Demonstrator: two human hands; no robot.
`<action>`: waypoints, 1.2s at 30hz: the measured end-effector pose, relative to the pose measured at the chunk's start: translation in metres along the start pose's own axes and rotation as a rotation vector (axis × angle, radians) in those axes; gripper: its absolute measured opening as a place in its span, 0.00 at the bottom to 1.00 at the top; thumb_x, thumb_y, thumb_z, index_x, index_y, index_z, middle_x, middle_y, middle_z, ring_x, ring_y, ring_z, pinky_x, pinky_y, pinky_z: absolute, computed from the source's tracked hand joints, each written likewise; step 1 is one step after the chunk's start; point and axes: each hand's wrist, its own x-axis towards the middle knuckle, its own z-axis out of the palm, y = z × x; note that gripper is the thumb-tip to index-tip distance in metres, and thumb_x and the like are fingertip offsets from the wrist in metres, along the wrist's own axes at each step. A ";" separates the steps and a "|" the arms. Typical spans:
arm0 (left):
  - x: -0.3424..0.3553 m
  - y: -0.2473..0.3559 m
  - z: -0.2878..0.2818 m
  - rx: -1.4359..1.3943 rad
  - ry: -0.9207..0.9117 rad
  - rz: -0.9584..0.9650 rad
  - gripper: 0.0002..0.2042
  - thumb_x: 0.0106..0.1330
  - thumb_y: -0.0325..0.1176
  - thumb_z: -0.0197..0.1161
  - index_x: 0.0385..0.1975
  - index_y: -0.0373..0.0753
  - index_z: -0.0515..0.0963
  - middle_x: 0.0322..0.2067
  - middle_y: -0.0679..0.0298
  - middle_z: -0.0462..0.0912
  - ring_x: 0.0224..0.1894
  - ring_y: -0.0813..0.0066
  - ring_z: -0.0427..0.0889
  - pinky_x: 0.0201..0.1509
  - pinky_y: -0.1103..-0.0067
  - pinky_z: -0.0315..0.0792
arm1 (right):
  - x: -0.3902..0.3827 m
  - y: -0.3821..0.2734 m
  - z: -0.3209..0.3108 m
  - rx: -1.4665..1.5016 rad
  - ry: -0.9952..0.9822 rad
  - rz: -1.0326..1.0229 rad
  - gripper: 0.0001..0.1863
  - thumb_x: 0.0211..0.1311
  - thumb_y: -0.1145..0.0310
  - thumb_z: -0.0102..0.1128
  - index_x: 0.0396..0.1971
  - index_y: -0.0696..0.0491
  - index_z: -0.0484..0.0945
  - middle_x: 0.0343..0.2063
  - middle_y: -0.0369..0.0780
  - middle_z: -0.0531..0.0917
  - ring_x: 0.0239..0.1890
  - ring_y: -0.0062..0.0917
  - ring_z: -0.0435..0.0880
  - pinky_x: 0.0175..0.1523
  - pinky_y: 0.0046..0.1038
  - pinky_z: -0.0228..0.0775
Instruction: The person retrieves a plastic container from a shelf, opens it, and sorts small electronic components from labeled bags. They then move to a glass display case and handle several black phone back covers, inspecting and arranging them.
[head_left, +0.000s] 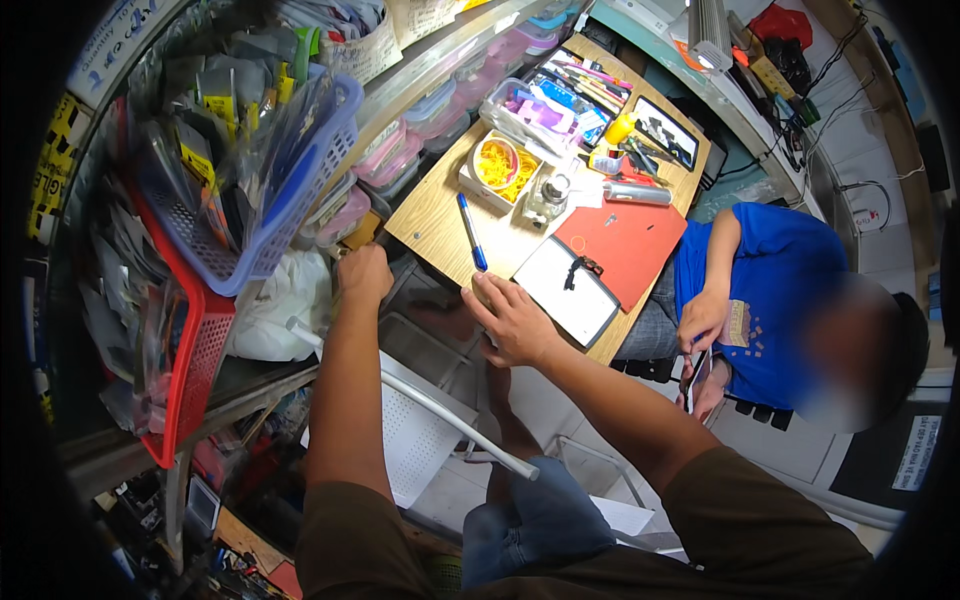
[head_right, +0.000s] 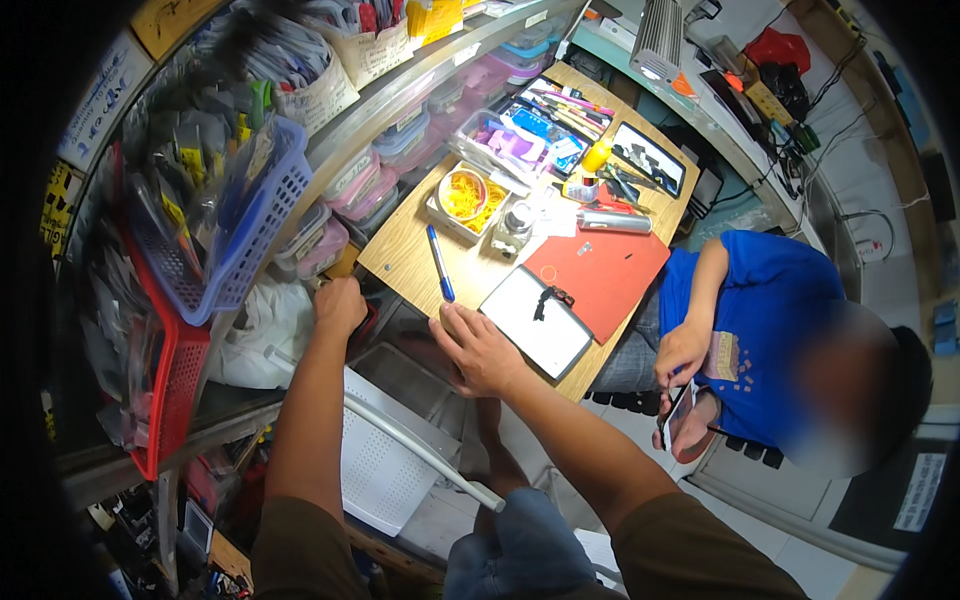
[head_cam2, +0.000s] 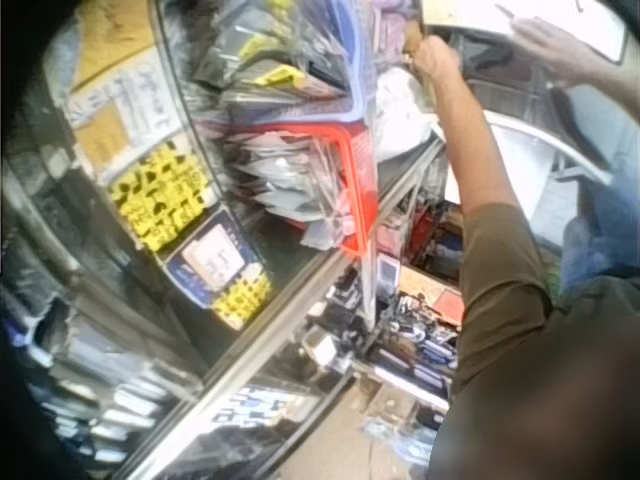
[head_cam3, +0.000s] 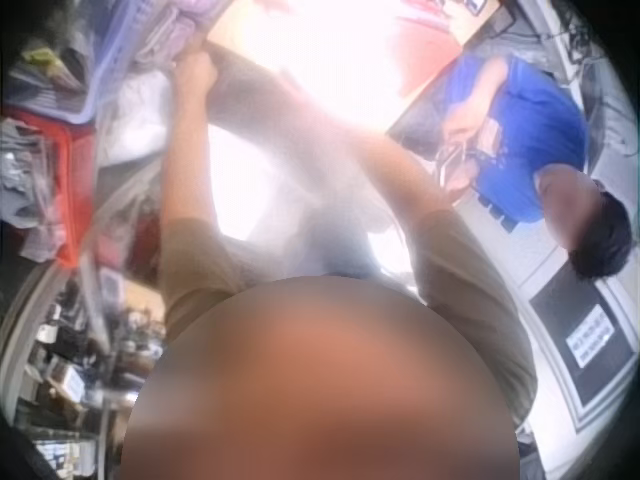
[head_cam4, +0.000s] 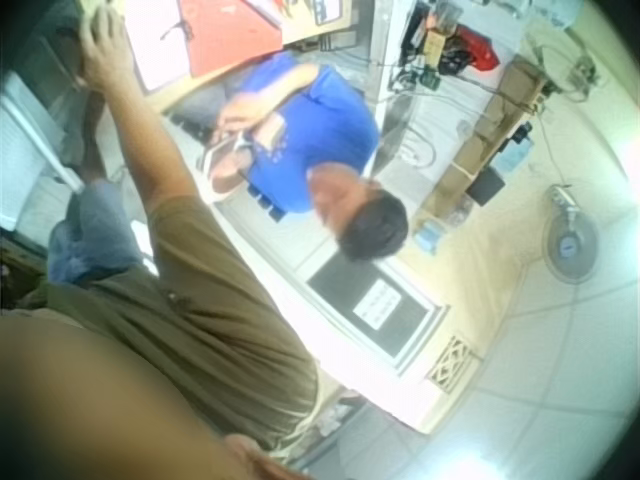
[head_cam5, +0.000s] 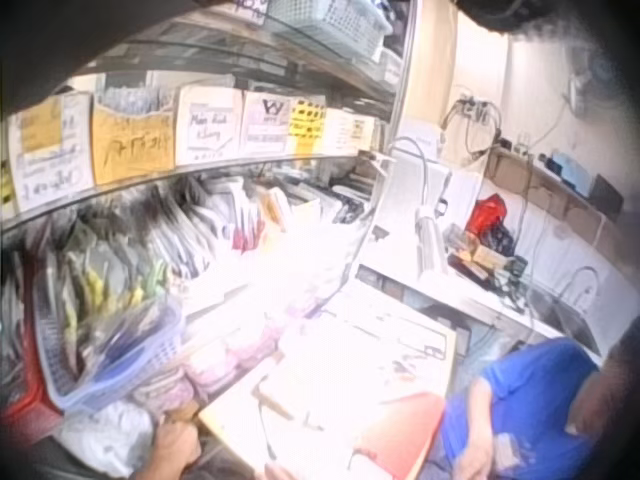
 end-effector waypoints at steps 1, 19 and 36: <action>0.000 0.000 0.000 0.004 0.004 0.001 0.10 0.61 0.31 0.68 0.40 0.34 0.86 0.41 0.47 0.91 0.45 0.50 0.91 0.51 0.63 0.84 | 0.000 0.000 -0.001 -0.007 0.004 -0.001 0.50 0.47 0.60 0.70 0.74 0.55 0.62 0.70 0.54 0.67 0.73 0.48 0.67 0.73 0.45 0.63; -0.003 0.001 0.000 0.008 0.013 -0.005 0.09 0.64 0.33 0.67 0.38 0.35 0.87 0.41 0.47 0.90 0.45 0.49 0.91 0.52 0.62 0.84 | 0.000 0.000 0.001 0.019 0.028 -0.004 0.52 0.45 0.60 0.73 0.74 0.55 0.62 0.70 0.53 0.67 0.72 0.48 0.68 0.72 0.45 0.64; -0.002 -0.001 0.003 0.031 0.030 0.018 0.09 0.64 0.32 0.66 0.38 0.33 0.86 0.40 0.46 0.90 0.45 0.49 0.91 0.51 0.62 0.84 | -0.001 0.000 0.004 0.001 0.047 -0.001 0.49 0.46 0.61 0.70 0.72 0.56 0.64 0.70 0.54 0.68 0.72 0.47 0.68 0.72 0.44 0.64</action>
